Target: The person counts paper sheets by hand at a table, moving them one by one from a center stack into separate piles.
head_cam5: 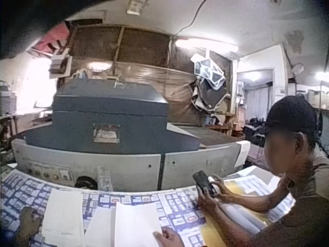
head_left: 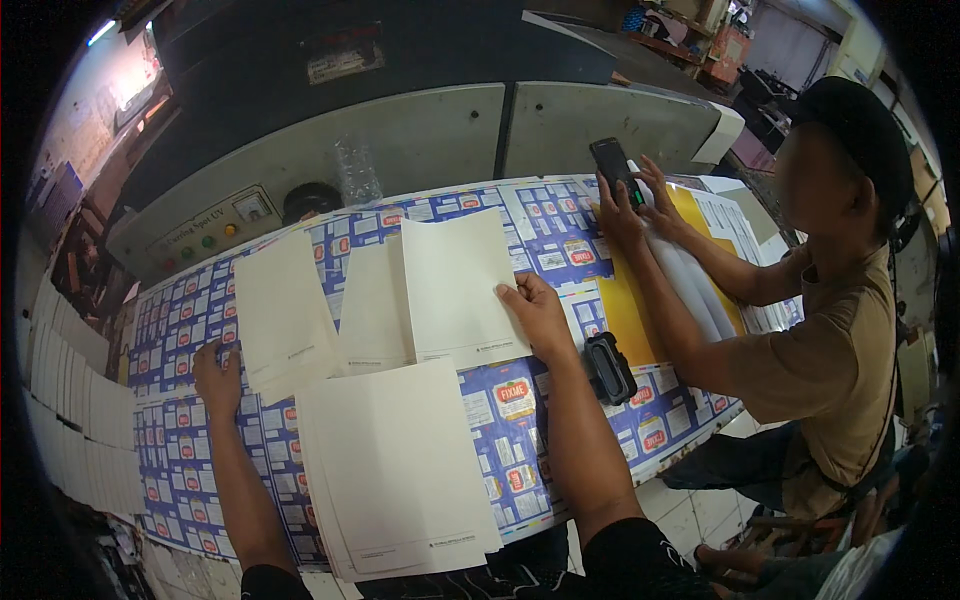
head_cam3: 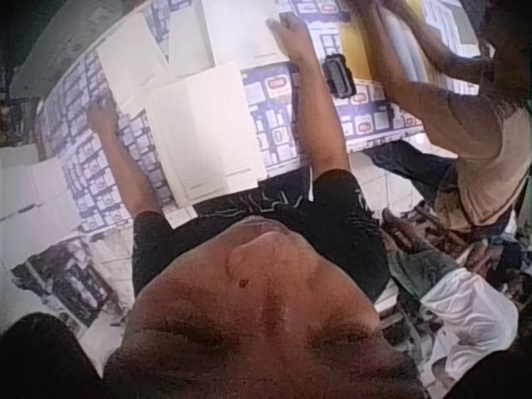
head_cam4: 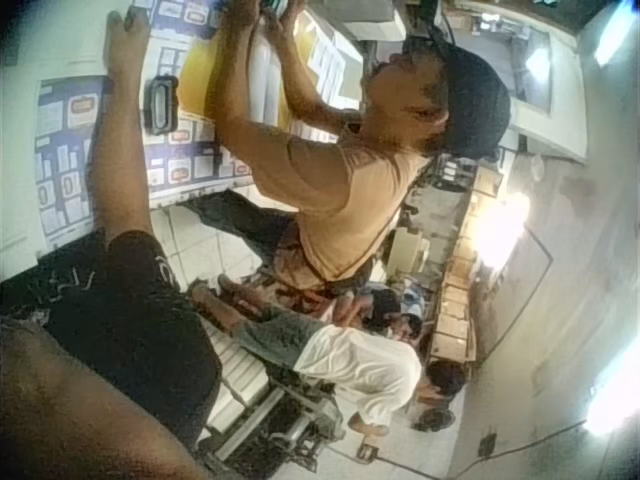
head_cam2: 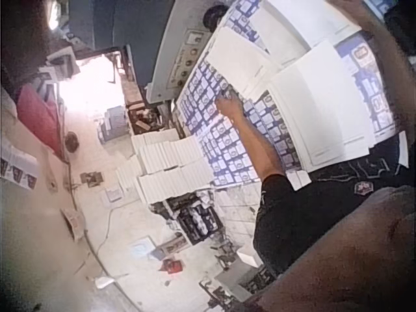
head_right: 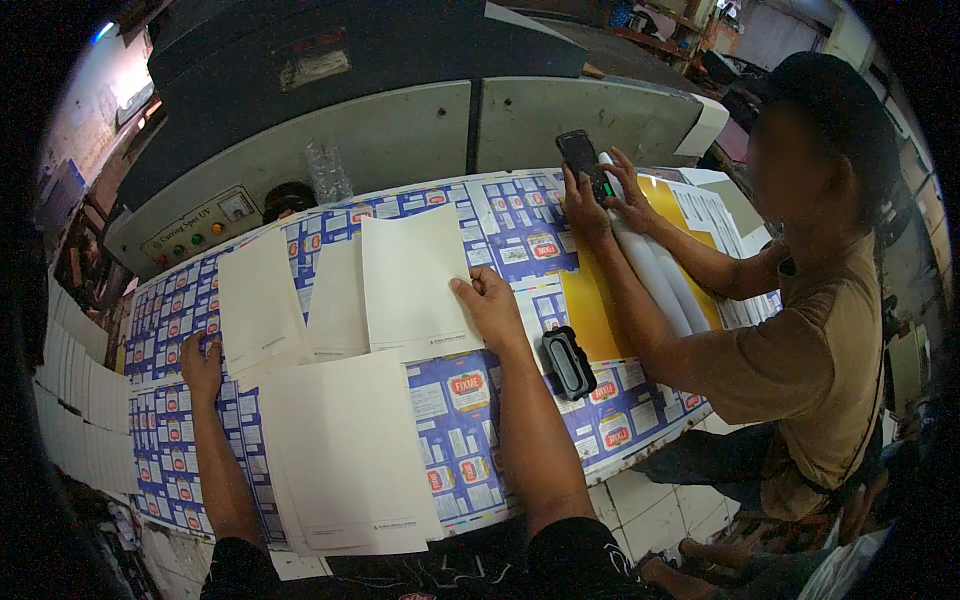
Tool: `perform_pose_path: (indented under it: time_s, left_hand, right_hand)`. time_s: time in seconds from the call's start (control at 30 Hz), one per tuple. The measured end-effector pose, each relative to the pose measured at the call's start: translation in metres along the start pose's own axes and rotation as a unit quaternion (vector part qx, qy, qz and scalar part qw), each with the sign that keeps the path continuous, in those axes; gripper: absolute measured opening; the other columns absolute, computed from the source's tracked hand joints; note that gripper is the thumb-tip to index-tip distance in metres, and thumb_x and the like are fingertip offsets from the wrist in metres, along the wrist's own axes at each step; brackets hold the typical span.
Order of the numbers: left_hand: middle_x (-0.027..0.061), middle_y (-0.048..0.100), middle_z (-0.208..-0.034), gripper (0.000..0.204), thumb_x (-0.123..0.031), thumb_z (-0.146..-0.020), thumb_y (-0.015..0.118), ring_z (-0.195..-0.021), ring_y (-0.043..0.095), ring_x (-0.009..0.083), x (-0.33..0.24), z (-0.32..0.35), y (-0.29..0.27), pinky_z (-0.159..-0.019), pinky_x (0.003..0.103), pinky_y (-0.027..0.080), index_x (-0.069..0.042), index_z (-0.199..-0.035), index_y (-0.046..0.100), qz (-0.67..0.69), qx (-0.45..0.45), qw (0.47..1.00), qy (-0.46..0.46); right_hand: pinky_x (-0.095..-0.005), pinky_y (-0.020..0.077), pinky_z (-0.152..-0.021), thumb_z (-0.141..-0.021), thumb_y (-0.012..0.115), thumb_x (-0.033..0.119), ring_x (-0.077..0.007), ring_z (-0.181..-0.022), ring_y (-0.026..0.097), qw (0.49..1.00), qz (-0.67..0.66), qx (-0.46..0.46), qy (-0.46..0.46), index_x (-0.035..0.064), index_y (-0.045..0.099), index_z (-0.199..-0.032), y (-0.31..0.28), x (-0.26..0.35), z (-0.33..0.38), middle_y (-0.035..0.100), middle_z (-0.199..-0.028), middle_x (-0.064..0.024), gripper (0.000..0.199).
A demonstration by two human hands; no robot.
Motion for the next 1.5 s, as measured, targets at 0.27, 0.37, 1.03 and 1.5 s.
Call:
perform_pose_path:
  time_s: [0.27, 0.37, 1.03, 1.5]
  left_hand:
    - [0.016, 0.055, -0.125, 0.043, -0.033, -0.089, 0.064, -0.117, 0.051, 0.0356, -0.0009, -0.0004, 0.0002, -0.098, 0.046, 0.043, -0.006, -0.121, 0.06, -0.003, -0.007, 1.0, 0.003]
    - [0.016, 0.055, -0.126, 0.044, -0.033, -0.089, 0.064, -0.118, 0.051, 0.0353, -0.0014, -0.0012, 0.0011, -0.099, 0.046, 0.042, -0.006, -0.123, 0.059, -0.003, 0.003, 1.0, -0.007]
    - [0.015, 0.056, -0.123, 0.04, -0.027, -0.087, 0.065, -0.117, 0.051, 0.0352, 0.0039, -0.0008, 0.0019, -0.097, 0.045, 0.043, -0.007, -0.121, 0.06, 0.002, -0.011, 1.0, 0.012]
    - [0.0148, 0.056, -0.123, 0.039, -0.029, -0.088, 0.065, -0.117, 0.051, 0.0348, 0.0038, -0.001, 0.0021, -0.097, 0.046, 0.043, -0.008, -0.12, 0.06, 0.002, -0.014, 1.0, 0.011]
  right_hand:
    - [-0.021, 0.0457, -0.061, -0.092, 0.066, 0.014, -0.0064, -0.067, 0.057, 1.0, -0.021, -0.001, -0.002, -0.0032, 0.062, -0.103, -0.0008, -0.0024, -0.001, 0.066, -0.08, -0.0025, 0.021]
    - [-0.021, 0.0449, -0.06, -0.091, 0.067, 0.015, -0.0061, -0.066, 0.056, 1.0, -0.001, -0.002, -0.007, -0.0031, 0.062, -0.103, -0.0031, -0.0041, -0.0033, 0.065, -0.079, -0.002, 0.022]
    - [-0.0216, 0.046, -0.06, -0.092, 0.066, 0.016, -0.007, -0.067, 0.058, 1.0, -0.003, 0.001, 0.007, -0.0028, 0.061, -0.105, 0.0004, 0.0006, 0.001, 0.066, -0.081, -0.0037, 0.023]
    - [-0.022, 0.0459, -0.06, -0.091, 0.067, 0.016, -0.0074, -0.067, 0.059, 1.0, -0.014, 0.006, -0.002, -0.0028, 0.061, -0.104, -0.0012, -0.0057, -0.0025, 0.067, -0.081, -0.0044, 0.023]
Point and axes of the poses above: each hand's wrist, its own z-axis away from the middle knuckle, its own y-axis out of the palm, x = y × z, the point moved 10 cm from there along -z, towards the middle knuckle
